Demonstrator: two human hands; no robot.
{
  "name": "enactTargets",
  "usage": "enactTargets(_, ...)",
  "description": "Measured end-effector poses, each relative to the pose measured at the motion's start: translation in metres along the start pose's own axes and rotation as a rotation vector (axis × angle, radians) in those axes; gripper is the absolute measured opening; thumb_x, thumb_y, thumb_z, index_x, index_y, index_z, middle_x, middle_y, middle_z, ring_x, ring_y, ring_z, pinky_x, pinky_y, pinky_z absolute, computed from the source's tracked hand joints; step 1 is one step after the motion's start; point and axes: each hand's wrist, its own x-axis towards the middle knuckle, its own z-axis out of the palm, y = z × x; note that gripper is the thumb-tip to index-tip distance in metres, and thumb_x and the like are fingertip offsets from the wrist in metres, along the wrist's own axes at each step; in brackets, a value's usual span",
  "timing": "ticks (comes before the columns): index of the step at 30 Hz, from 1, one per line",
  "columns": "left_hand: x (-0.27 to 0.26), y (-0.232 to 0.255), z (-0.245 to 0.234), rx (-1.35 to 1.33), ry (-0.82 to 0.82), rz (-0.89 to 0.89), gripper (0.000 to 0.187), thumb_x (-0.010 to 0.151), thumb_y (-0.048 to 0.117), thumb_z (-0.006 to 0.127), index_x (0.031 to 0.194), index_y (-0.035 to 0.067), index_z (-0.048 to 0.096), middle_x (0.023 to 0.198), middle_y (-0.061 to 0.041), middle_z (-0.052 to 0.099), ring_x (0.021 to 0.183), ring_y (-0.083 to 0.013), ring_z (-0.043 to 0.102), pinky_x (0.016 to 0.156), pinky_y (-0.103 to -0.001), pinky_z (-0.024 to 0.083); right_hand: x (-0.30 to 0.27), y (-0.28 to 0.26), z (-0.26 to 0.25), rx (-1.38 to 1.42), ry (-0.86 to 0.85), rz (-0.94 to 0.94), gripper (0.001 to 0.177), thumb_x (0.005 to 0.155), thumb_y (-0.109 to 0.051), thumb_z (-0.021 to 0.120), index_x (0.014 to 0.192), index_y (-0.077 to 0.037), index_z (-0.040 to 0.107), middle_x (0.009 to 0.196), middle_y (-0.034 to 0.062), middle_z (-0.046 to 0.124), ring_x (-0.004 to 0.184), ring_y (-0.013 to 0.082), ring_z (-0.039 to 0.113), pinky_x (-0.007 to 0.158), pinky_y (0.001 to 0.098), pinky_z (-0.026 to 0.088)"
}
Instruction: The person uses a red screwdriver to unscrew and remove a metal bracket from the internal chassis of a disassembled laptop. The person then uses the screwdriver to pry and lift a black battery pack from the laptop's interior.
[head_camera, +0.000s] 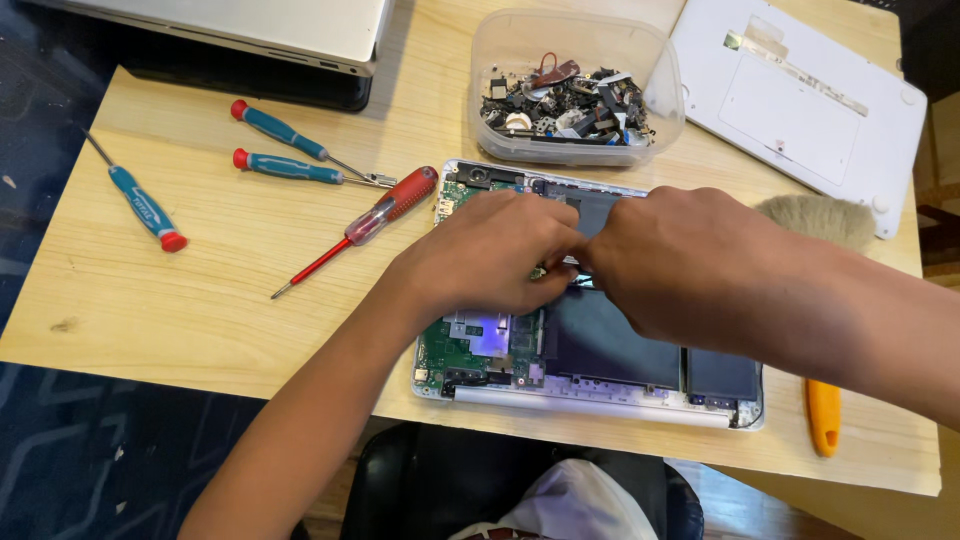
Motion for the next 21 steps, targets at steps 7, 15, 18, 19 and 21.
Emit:
enactTargets(7,-0.001,0.001,-0.003,-0.047,0.002,0.013,0.034,0.076,0.013,0.049,0.095,0.026,0.074,0.075,0.001,0.059,0.072,-0.0301,0.059,0.061,-0.048,0.042,-0.002,0.008,0.008,0.034,0.045,0.011,0.016,0.076,-0.008,0.051,0.065,-0.016,0.058,0.072,0.0041,0.059,0.064,0.0284,0.056,0.054,0.0389,0.043)
enactTargets(15,0.000,-0.001,-0.001,-0.036,-0.021,0.021,0.008,0.075,0.019,0.056,0.067,0.019,0.053,0.067,0.005,0.058,0.070,-0.0277,0.060,0.061,-0.048,0.041,-0.005,0.013,0.020,0.030,0.293,-0.152,0.038,0.084,-0.007,0.047,0.111,-0.033,0.056,0.080,-0.0019,0.057,0.062,0.0371,0.063,0.050,0.0523,0.050)
enactTargets(18,0.002,-0.004,0.005,-0.015,-0.031,0.021,0.016,0.078,0.022,0.060,0.066,0.018,0.051,0.065,0.006,0.054,0.067,-0.0261,0.059,0.063,-0.046,0.042,-0.003,0.015,0.027,0.042,0.297,-0.147,0.034,0.089,-0.012,0.047,0.115,-0.034,0.054,0.077,-0.0011,0.055,0.057,0.0357,0.061,0.047,0.0497,0.049)
enactTargets(19,0.001,-0.004,0.005,-0.015,-0.029,0.020,0.016,0.078,0.022,0.060,0.066,0.018,0.051,0.065,0.006,0.054,0.067,-0.0261,0.059,0.063,-0.046,0.042,-0.003,0.015,0.028,0.041,0.298,-0.148,0.034,0.089,-0.012,0.047,0.115,-0.034,0.054,0.077,-0.0011,0.055,0.057,0.0357,0.061,0.047,0.0497,0.049)
enactTargets(21,0.001,-0.002,0.004,-0.023,-0.040,0.004,0.024,0.078,0.022,0.058,0.061,0.018,0.042,0.066,0.004,0.056,0.069,-0.0279,0.059,0.066,-0.046,0.040,-0.003,0.015,0.033,0.044,0.355,-0.182,0.060,0.081,0.003,0.047,0.125,-0.037,0.051,0.082,-0.0027,0.058,0.054,0.0392,0.064,0.041,0.0524,0.051)
